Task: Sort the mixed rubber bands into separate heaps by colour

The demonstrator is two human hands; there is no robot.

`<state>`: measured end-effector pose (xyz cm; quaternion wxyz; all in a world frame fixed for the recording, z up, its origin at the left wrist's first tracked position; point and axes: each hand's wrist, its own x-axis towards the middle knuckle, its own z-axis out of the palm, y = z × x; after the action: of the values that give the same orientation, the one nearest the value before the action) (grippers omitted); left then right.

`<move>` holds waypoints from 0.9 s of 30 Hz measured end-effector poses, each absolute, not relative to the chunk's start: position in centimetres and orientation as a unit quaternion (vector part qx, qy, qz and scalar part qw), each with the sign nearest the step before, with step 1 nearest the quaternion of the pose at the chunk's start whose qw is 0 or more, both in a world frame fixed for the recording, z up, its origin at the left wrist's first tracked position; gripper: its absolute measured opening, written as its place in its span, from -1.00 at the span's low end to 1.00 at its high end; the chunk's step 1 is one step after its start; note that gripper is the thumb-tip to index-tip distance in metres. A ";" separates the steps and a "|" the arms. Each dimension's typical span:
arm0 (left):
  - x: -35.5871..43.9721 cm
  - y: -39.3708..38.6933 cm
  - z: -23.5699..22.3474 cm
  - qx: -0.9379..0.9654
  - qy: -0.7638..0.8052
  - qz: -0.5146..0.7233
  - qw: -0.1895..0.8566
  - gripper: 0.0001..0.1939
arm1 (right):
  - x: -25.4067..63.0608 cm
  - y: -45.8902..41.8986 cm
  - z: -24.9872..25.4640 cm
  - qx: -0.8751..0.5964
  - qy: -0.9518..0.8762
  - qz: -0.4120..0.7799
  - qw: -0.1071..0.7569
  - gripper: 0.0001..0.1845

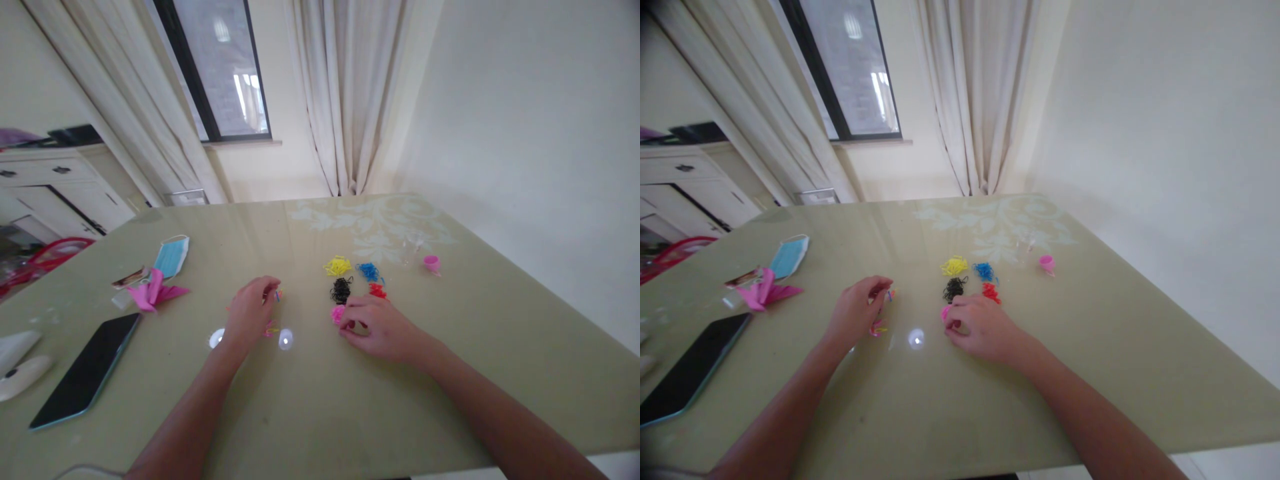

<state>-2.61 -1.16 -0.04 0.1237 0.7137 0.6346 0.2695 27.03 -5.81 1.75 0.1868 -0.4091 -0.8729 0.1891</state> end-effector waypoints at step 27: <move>-2.4 -1.2 -0.5 0.782 0.572 0.223 0.108 -0.62 | 26.9 -6.0 1.5 -0.401 -0.868 0.190 0.222 -0.91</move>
<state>-2.40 -1.23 -0.47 0.1077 0.7820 0.5721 0.2226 26.87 -6.05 1.53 0.2224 -0.4011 -0.8681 0.1897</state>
